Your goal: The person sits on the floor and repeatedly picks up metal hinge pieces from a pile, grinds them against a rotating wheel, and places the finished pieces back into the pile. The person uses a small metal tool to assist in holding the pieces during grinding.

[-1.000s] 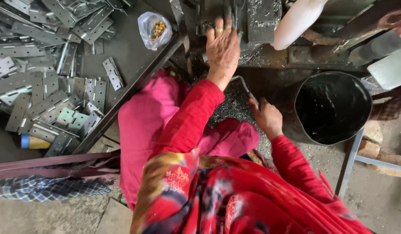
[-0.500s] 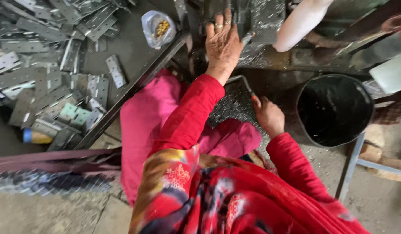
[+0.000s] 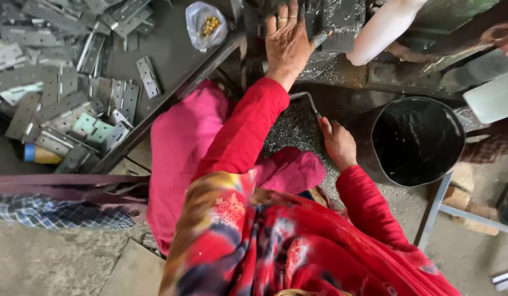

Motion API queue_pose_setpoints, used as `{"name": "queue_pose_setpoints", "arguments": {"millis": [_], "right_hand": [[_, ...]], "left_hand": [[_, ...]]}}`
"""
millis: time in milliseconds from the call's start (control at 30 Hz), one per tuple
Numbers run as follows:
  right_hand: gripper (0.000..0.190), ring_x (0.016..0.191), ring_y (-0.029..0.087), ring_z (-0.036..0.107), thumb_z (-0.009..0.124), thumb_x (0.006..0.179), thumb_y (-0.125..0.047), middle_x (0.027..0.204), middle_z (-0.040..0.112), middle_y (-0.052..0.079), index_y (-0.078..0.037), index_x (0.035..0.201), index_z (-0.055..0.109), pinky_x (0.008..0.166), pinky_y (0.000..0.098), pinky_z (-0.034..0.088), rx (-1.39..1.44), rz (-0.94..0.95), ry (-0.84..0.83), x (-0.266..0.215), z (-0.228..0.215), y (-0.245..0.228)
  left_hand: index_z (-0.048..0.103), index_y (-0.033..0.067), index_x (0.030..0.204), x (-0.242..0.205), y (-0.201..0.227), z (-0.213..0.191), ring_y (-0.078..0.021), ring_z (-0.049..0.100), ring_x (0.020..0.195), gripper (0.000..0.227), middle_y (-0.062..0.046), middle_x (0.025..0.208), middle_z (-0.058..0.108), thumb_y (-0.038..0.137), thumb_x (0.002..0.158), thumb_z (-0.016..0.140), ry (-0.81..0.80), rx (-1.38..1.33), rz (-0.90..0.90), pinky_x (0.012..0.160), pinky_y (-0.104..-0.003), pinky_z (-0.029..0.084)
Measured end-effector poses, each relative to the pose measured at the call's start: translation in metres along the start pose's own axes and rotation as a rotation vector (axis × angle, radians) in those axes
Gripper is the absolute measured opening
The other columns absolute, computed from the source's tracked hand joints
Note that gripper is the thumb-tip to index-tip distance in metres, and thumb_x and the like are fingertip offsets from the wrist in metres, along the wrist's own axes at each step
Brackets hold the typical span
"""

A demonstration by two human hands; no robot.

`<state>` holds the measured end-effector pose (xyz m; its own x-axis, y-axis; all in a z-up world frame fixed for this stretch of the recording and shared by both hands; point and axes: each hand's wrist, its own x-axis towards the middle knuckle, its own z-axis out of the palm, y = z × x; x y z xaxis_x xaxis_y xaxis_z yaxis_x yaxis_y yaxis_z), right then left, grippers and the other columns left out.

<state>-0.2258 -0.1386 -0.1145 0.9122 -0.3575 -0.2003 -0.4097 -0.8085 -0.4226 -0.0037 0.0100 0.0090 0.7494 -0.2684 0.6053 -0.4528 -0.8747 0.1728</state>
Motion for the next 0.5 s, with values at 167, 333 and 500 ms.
{"name": "queue_pose_setpoints", "arguments": {"millis": [167,333,500], "right_hand": [[0.043,0.108,0.052,0.061,0.059,0.108,-0.037,0.115,0.066,0.032,0.002,0.127,0.061,0.091,0.0586,0.047,-0.015,-0.277,0.406,0.002,-0.039,-0.016],[0.059,0.135,0.05,0.046,0.038,0.123,-0.039,0.145,0.048,0.036,0.016,0.144,0.048,0.12,0.0573,0.036,-0.106,-0.523,0.805,0.007,-0.099,-0.046],[0.073,0.119,0.041,0.057,0.023,0.119,-0.06,0.123,0.06,0.02,-0.001,0.131,0.064,0.106,0.0539,0.04,-0.013,-0.501,0.663,0.007,-0.127,-0.082]], "left_hand": [[0.077,0.008,0.097,-0.048,-0.022,-0.069,-0.0284,0.055,0.116,0.047,-0.009,0.127,0.063,0.053,0.087,0.068,0.033,-0.073,0.148,0.097,-0.05,0.04],[0.076,0.0123,0.083,-0.093,-0.137,-0.114,-0.0286,0.067,0.071,0.021,-0.009,0.073,0.068,0.03,0.091,0.068,-0.251,0.085,-0.108,0.079,-0.046,0.046],[0.072,0.0066,0.097,-0.102,-0.257,-0.123,-0.0369,0.066,0.101,0.027,-0.015,0.099,0.072,0.028,0.081,0.071,-0.186,0.576,-0.429,0.083,-0.053,0.049]]}}
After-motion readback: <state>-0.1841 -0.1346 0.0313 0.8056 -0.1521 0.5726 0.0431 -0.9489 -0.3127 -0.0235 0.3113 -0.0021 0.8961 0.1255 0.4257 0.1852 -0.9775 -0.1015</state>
